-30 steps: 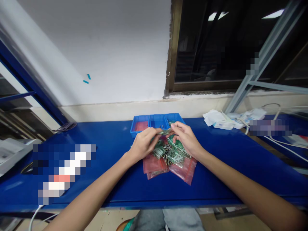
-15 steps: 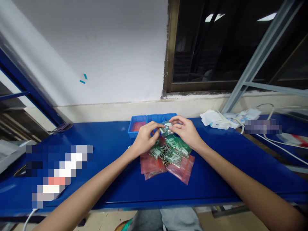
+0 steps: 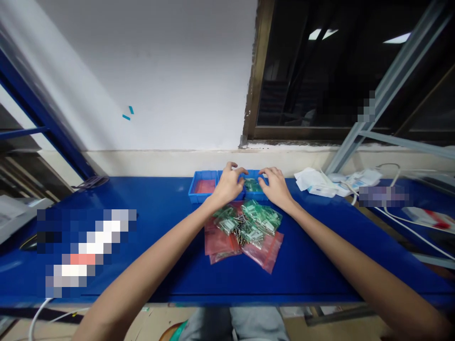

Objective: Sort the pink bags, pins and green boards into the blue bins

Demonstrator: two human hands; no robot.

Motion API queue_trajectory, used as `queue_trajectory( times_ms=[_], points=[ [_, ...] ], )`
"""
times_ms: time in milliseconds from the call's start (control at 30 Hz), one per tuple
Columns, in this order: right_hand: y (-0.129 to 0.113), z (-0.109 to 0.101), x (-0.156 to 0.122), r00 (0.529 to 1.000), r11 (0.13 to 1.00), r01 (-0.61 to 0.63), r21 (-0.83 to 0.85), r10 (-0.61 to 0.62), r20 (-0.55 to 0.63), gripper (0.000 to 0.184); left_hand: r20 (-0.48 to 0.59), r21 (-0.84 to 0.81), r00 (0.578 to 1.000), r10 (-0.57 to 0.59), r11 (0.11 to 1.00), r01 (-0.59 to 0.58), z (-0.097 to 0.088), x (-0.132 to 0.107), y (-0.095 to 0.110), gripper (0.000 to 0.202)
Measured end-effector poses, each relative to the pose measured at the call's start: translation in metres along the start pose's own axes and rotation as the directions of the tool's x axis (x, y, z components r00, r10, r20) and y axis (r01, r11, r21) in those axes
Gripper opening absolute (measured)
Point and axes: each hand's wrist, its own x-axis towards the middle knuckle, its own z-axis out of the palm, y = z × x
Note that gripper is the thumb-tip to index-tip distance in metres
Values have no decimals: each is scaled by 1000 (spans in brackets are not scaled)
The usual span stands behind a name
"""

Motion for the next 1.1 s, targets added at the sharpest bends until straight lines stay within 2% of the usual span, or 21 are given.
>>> queue_trajectory(
  times_ms=[100,200,267,333,433,500,633,767,933,1100],
  points=[
    [-9,-12,-11,999,999,37,35,-36,-9,16,3,-33,1000,23,999,-23,-32,-21,1,29],
    [-32,-28,-18,996,990,82,114,-85,19,14,-25,-35,1000,18,999,-19,-60,-42,3,23],
    [-52,-36,-20,980,970,146,193,-169,108,14,38,-76,997,65,995,-62,-72,-52,3,24],
    [-72,-40,-22,920,940,221,259,-289,263,13,124,-117,984,128,987,-114,-78,-59,1,26],
    [-92,-39,-25,825,920,290,263,-380,419,10,210,-113,965,160,984,-138,-77,-66,-6,27],
    [-96,-35,-29,802,920,306,246,-388,454,11,231,-83,959,165,985,-149,-72,-72,-13,28],
    [-89,-30,-36,797,916,308,258,-397,455,11,204,-3,954,218,975,-222,-61,-86,-23,24],
    [-81,-28,-40,795,917,300,263,-393,463,12,221,71,942,254,959,-275,-56,-94,-24,23],
    [-80,-25,-42,777,915,306,264,-400,485,14,214,69,948,237,964,-256,-56,-96,-19,23],
    [-81,-25,-41,796,916,250,315,-379,472,14,208,65,951,228,967,-247,-55,-97,-18,22]
  ],
)
